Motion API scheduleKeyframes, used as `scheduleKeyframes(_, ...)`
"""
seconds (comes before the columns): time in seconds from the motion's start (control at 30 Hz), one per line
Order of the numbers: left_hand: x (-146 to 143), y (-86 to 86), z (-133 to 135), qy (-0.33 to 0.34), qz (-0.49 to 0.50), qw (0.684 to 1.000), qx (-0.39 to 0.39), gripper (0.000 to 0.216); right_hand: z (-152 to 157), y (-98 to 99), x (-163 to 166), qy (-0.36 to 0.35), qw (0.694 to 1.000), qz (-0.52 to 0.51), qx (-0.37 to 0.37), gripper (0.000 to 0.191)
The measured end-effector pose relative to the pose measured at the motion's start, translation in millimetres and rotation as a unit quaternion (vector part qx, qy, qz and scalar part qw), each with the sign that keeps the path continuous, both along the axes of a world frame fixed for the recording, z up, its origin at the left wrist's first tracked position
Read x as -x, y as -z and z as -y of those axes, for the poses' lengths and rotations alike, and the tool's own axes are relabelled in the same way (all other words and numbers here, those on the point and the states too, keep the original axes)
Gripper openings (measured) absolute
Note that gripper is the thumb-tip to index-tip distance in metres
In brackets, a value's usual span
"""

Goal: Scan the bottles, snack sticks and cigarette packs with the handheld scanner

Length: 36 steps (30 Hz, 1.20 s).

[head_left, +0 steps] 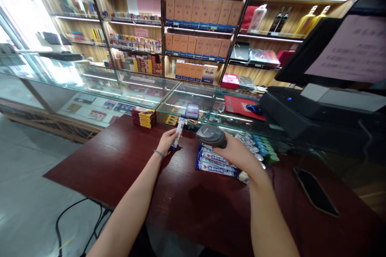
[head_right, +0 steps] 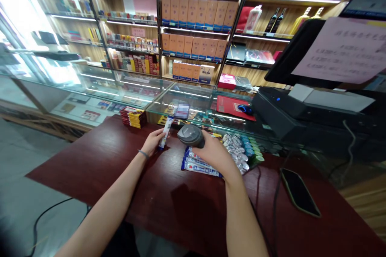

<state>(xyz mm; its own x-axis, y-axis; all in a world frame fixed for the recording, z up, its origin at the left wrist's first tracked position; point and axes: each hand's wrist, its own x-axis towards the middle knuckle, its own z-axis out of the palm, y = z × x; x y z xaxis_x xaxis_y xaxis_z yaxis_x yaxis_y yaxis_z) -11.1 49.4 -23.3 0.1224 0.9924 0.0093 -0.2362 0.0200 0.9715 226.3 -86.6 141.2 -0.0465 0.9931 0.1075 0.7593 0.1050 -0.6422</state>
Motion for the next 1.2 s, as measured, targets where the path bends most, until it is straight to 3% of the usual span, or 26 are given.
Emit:
scheduleKeyframes(0.13,-3.2,-2.3,-2.8,-0.083,-0.012,0.996,-0.043,0.038,1.0,-1.6,-4.8,0.007,0.999,-0.026,-0.022,0.046)
scheduleKeyframes(0.23,0.3,-11.9,-4.8,-0.152,-0.083,0.979,-0.110,0.024,0.3,-1.2,-11.0,0.008,0.998,-0.042,-0.054,0.047)
scheduleKeyframes(0.43,47.6,-29.6,0.3,-0.143,-0.273,0.920,-0.243,0.025,-0.6,0.3,-18.2,0.016,0.997,-0.066,-0.024,0.052)
scheduleKeyframes(0.5,77.2,-26.2,1.6,-0.133,-0.341,0.890,-0.271,0.027,-0.6,1.1,-18.3,0.024,0.998,-0.065,-0.004,0.056)
scheduleKeyframes(0.67,156.0,-5.0,-1.9,-0.116,-0.541,0.772,-0.312,0.035,-2.3,4.0,-17.7,0.028,0.998,-0.061,-0.005,0.054)
scheduleKeyframes(0.8,194.9,6.6,-6.3,-0.106,-0.627,0.715,-0.291,0.035,-4.7,6.5,-17.5,0.031,0.998,-0.051,-0.008,0.047)
scheduleKeyframes(0.93,208.1,11.8,-11.1,-0.099,-0.659,0.697,-0.265,0.037,-6.3,8.9,-17.9,0.032,0.998,-0.052,-0.018,0.042)
scheduleKeyframes(1.2,204.2,18.7,-14.0,-0.104,-0.668,0.700,-0.230,0.046,-5.7,8.2,-14.0,0.045,0.997,-0.068,-0.017,0.046)
